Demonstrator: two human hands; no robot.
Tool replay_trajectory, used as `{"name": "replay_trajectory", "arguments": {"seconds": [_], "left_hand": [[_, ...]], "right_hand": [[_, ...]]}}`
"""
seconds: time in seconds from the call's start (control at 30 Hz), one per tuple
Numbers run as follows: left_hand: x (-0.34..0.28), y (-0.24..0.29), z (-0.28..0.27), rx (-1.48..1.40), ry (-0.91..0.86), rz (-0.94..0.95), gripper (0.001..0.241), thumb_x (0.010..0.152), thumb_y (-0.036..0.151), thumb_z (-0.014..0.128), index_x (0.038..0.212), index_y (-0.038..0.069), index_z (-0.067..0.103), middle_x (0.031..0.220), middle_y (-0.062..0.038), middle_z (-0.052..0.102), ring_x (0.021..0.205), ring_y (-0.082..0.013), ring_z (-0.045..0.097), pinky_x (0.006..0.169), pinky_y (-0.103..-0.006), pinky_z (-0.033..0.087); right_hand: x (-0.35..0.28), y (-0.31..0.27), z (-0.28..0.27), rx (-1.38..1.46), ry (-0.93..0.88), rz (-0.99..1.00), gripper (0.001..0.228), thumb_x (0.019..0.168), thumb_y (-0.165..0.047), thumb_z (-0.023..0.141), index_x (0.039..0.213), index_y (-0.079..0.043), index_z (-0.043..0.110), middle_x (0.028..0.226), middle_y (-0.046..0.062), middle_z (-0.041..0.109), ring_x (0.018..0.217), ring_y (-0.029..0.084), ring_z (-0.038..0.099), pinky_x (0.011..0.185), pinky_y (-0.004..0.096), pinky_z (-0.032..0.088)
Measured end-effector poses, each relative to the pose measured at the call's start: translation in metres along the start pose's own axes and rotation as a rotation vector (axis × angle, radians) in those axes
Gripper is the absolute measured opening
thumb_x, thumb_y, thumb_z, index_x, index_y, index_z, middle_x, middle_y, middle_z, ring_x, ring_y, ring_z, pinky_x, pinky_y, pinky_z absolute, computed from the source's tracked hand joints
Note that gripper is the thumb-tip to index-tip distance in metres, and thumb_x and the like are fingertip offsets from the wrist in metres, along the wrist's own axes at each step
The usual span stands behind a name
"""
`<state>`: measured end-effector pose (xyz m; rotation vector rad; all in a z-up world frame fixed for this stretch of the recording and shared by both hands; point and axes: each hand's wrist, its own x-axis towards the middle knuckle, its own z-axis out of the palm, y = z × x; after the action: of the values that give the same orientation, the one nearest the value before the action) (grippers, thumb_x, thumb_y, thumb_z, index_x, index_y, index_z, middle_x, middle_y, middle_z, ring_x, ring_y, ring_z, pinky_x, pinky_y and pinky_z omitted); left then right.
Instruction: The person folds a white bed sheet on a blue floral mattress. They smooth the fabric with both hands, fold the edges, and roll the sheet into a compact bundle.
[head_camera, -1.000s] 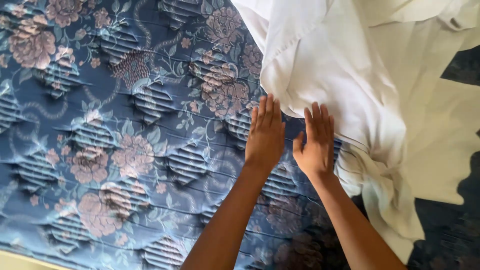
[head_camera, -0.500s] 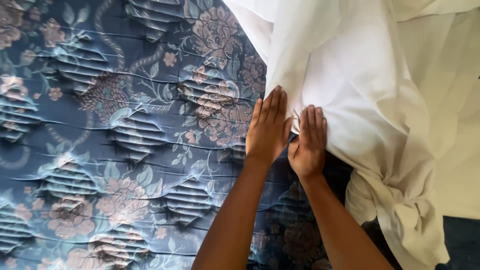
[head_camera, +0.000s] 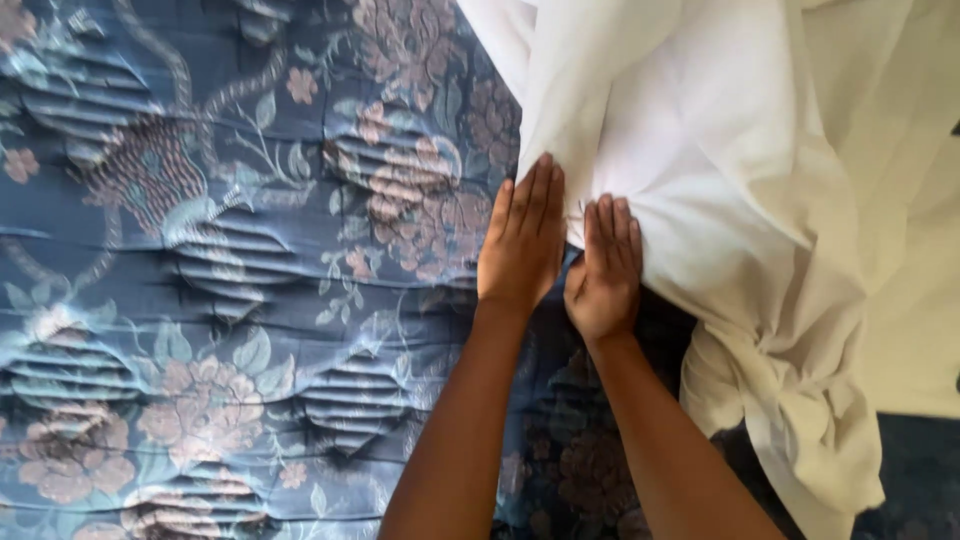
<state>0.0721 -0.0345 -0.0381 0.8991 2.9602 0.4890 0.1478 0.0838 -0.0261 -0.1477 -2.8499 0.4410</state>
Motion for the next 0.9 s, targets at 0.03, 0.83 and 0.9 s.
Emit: {"name": "replay_trajectory", "arguments": {"seconds": [0.03,0.83,0.9], "left_hand": [[0.001,0.000,-0.001,-0.005,0.001,0.001,0.064,0.103,0.027,0.043,0.160,0.001,0.032,0.169,-0.012,0.029,0.158,-0.0230,0.025,0.129,-0.0433,0.015],[-0.207,-0.095,-0.103,0.094,0.026,-0.144,0.048,0.095,0.010,0.051,0.143,0.010,0.056,0.154,-0.002,0.053,0.148,-0.0124,0.040,0.127,-0.0593,0.010],[-0.228,-0.108,-0.103,0.058,0.041,-0.180,0.050,0.095,0.010,0.050,0.145,0.010,0.055,0.156,-0.002,0.051,0.149,-0.0121,0.038,0.128,-0.0589,0.009]], "right_hand": [[0.000,0.001,-0.002,-0.005,-0.001,0.000,0.055,0.105,-0.020,0.034,0.151,0.005,0.049,0.158,0.026,0.047,0.152,0.043,0.039,0.128,0.055,0.026],[-0.102,-0.090,-0.058,-0.163,0.050,-0.243,0.041,0.097,0.001,0.053,0.137,0.007,0.060,0.144,0.024,0.061,0.140,0.038,0.054,0.122,0.050,0.039],[-0.110,-0.097,-0.061,-0.095,0.062,-0.273,0.032,0.104,0.003,0.053,0.135,0.006,0.062,0.140,0.023,0.064,0.137,0.038,0.058,0.121,0.048,0.043]]}}
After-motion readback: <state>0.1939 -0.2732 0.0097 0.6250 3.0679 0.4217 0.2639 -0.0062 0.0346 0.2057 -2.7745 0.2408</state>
